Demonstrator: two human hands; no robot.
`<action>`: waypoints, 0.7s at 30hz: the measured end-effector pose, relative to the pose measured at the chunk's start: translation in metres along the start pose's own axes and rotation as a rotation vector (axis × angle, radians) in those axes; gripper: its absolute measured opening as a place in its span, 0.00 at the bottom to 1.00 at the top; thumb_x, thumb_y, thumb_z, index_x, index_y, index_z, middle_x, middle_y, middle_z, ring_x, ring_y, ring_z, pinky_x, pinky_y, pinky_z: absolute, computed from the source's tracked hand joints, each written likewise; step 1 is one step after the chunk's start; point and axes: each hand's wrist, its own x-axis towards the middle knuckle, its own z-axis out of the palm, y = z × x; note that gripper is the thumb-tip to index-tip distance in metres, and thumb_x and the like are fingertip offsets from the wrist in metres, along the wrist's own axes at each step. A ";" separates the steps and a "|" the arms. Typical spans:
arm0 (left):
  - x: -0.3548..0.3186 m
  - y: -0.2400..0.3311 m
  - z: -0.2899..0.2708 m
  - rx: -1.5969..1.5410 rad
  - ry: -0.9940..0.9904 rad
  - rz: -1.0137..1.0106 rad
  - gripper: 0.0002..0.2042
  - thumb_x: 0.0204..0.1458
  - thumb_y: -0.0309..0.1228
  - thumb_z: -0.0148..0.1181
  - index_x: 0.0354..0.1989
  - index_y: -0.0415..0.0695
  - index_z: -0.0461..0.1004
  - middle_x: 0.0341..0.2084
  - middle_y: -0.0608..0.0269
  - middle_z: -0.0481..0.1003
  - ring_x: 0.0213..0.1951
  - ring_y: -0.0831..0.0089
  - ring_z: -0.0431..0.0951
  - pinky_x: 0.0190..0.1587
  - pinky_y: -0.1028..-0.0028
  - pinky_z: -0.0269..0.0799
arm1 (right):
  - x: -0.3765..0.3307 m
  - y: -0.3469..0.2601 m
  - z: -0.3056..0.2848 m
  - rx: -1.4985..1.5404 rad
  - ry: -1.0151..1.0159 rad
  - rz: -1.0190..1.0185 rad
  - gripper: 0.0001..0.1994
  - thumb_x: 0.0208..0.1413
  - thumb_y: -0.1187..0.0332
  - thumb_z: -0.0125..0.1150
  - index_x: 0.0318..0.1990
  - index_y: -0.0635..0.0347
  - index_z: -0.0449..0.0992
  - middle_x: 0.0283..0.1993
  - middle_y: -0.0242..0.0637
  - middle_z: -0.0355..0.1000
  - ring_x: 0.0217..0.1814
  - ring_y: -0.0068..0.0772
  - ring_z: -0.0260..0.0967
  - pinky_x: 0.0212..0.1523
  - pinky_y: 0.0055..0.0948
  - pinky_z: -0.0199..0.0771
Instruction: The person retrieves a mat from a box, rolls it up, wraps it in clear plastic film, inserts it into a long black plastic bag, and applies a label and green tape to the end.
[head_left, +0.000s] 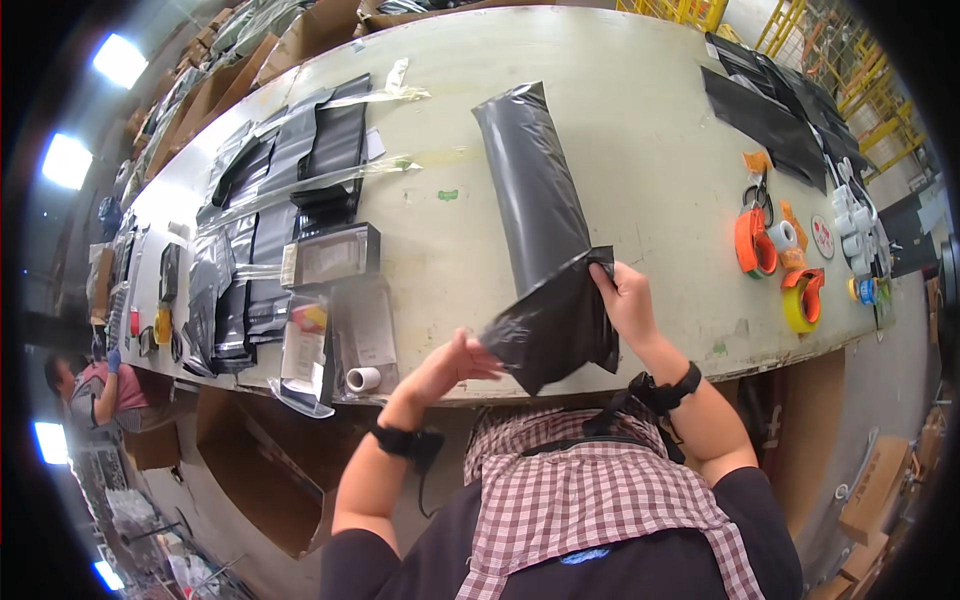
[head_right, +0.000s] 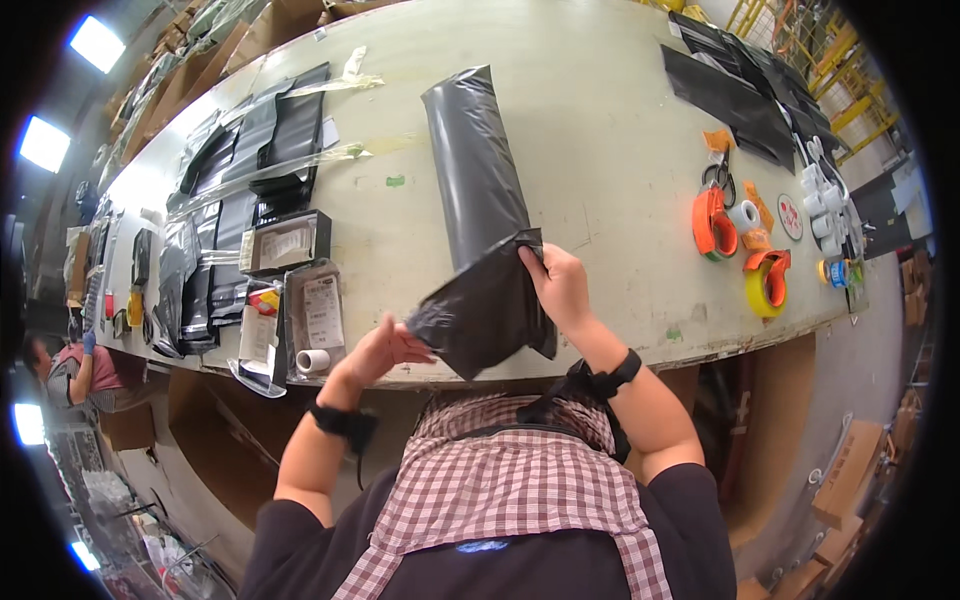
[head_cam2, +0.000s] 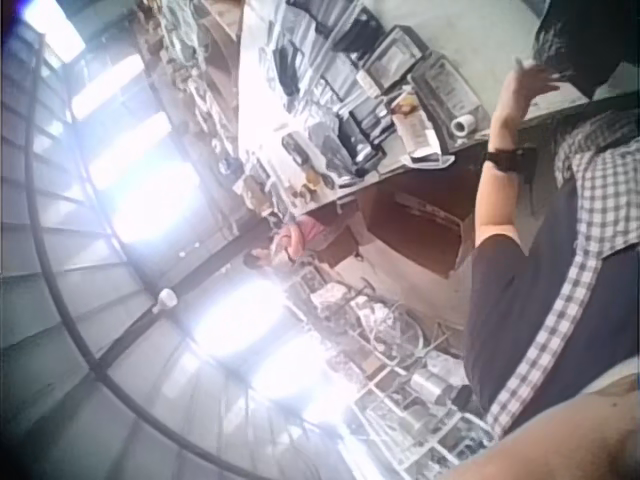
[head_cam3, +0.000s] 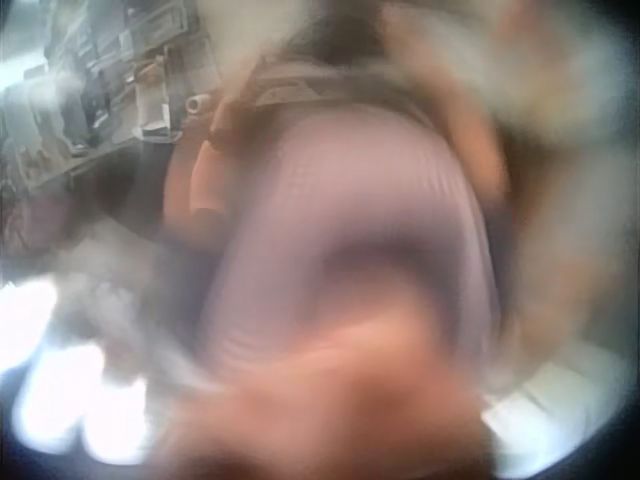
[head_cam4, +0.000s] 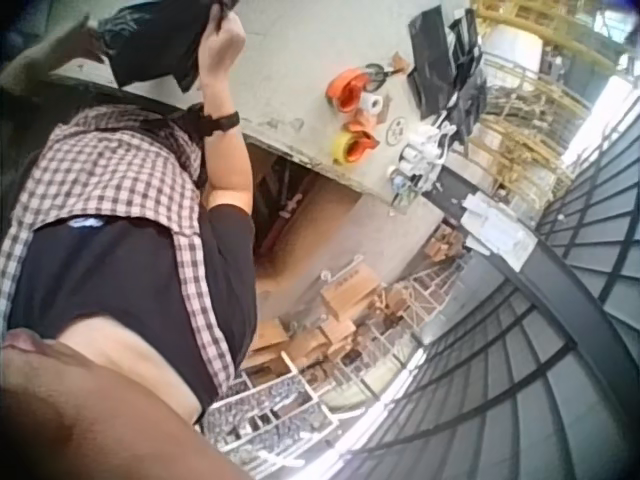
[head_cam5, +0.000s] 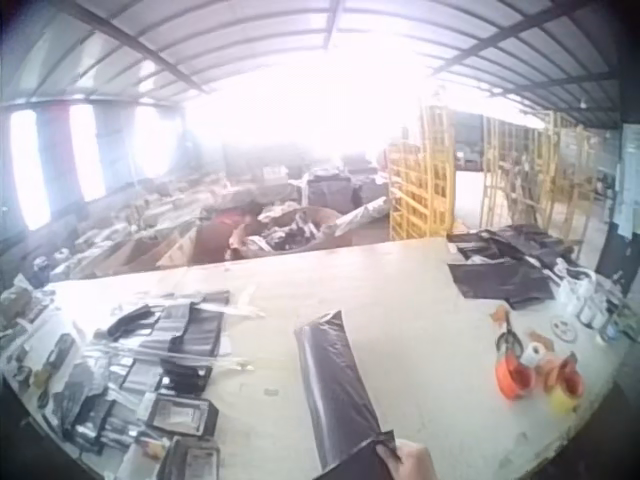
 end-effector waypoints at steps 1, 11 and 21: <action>-0.003 0.003 0.002 -0.310 -0.010 0.044 0.33 0.55 0.55 0.48 0.60 0.40 0.58 0.53 0.60 0.66 0.55 0.69 0.65 0.60 0.59 0.59 | 0.003 0.006 0.009 -0.027 0.127 -0.020 0.21 0.59 0.59 0.54 0.22 0.69 0.66 0.18 0.49 0.59 0.16 0.40 0.50 0.21 0.35 0.56; 0.080 0.006 0.039 0.069 0.806 0.204 0.09 0.58 0.31 0.53 0.28 0.38 0.69 0.21 0.72 0.68 0.26 0.83 0.63 0.29 0.79 0.61 | 0.002 0.024 0.005 -0.004 0.025 0.314 0.27 0.60 0.53 0.51 0.18 0.69 0.63 0.13 0.49 0.56 0.15 0.35 0.47 0.20 0.35 0.54; 0.105 0.017 0.050 1.269 1.411 0.779 0.16 0.48 0.31 0.58 0.44 0.39 0.66 0.38 0.51 0.69 0.43 0.59 0.70 0.51 0.60 0.61 | 0.007 0.081 0.038 -0.142 -0.181 0.454 0.29 0.59 0.52 0.46 0.15 0.72 0.66 0.18 0.59 0.62 0.24 0.58 0.64 0.29 0.45 0.64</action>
